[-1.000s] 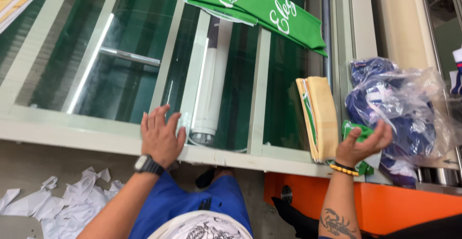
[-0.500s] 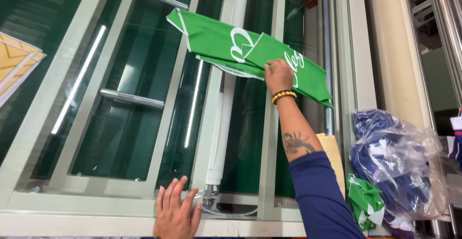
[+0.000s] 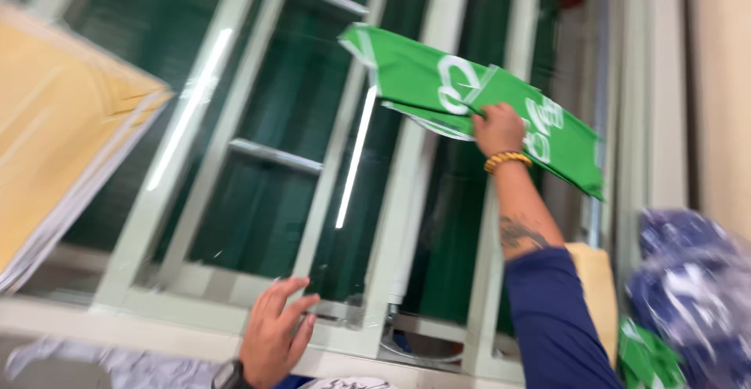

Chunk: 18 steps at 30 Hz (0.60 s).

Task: The person folds green and yellow printed fabric pieces on a glass-topped workbench, aligning edges and stacking them. The person also handles a long green and white fabric strip, folding it and placing it on the table.

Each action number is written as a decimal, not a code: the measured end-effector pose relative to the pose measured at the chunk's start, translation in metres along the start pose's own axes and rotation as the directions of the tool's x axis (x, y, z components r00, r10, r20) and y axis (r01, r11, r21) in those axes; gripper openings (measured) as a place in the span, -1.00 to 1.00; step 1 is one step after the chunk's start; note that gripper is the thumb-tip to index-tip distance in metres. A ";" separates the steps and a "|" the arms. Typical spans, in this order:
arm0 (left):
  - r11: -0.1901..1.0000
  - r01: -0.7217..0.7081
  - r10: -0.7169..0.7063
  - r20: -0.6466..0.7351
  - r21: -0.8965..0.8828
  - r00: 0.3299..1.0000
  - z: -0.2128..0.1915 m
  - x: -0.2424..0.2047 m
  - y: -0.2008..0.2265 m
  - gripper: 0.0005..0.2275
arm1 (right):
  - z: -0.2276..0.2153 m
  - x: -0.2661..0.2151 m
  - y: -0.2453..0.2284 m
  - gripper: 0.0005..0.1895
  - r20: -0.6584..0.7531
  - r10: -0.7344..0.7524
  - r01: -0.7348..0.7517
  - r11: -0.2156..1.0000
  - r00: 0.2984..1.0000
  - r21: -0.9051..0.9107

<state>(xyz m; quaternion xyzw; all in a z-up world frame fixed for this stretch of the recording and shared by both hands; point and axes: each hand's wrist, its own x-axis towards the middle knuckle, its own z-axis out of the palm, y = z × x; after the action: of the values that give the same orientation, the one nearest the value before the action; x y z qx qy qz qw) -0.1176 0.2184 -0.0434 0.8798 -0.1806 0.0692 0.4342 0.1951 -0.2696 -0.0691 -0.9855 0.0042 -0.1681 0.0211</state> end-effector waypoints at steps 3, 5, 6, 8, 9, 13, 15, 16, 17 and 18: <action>0.983 0.009 0.021 -0.163 0.183 0.986 -0.045 0.021 -0.027 -0.74 | -0.014 -0.017 -0.012 -0.56 -0.097 -0.058 0.064 0.996 0.994 0.061; 0.964 0.158 -0.088 -0.301 0.216 0.950 -0.087 0.033 -0.066 -0.77 | -0.022 -0.047 -0.026 -0.51 -0.087 -0.013 0.024 0.992 0.996 0.120; 0.924 0.201 -0.063 -0.387 0.325 0.920 -0.109 0.039 -0.087 -0.79 | -0.024 -0.067 -0.030 -0.50 -0.126 -0.054 0.063 0.996 0.991 0.066; 0.805 0.383 -0.110 -0.520 0.453 0.847 -0.150 0.039 -0.126 -0.80 | -0.025 -0.107 -0.043 -0.48 -0.070 -0.058 0.067 0.988 0.996 0.138; 0.771 0.418 -0.099 -0.558 0.481 0.824 -0.168 0.037 -0.144 -0.81 | -0.027 -0.129 -0.051 -0.48 -0.061 -0.081 0.090 0.985 0.995 0.150; 0.614 0.660 -0.155 -0.753 0.433 0.639 -0.239 0.015 -0.210 -0.82 | -0.028 -0.211 -0.094 -0.49 -0.049 -0.080 0.090 0.961 0.996 0.262; 0.530 0.795 -0.255 -0.839 0.295 0.481 -0.276 0.009 -0.241 -0.78 | -0.026 -0.247 -0.115 -0.49 -0.063 0.029 -0.012 0.967 0.998 0.256; 0.455 0.863 -0.329 -0.859 0.220 0.393 -0.293 0.009 -0.256 -0.74 | -0.025 -0.260 -0.123 -0.50 -0.059 0.069 -0.050 0.961 0.996 0.272; 0.410 0.900 -0.450 -0.825 0.149 0.342 -0.309 0.009 -0.270 -0.70 | -0.025 -0.269 -0.131 -0.50 -0.055 0.108 -0.088 0.954 0.993 0.287; 0.357 0.930 -0.562 -0.775 0.088 0.289 -0.321 0.010 -0.283 -0.66 | -0.027 -0.276 -0.136 -0.51 -0.052 0.152 -0.129 0.944 0.987 0.302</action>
<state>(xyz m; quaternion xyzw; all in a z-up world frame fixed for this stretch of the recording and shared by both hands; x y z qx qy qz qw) 0.0099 0.6270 -0.0525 0.8496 0.4627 0.1800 0.1781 -0.0738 -0.1310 -0.1291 -0.9613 0.0499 -0.2015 0.1811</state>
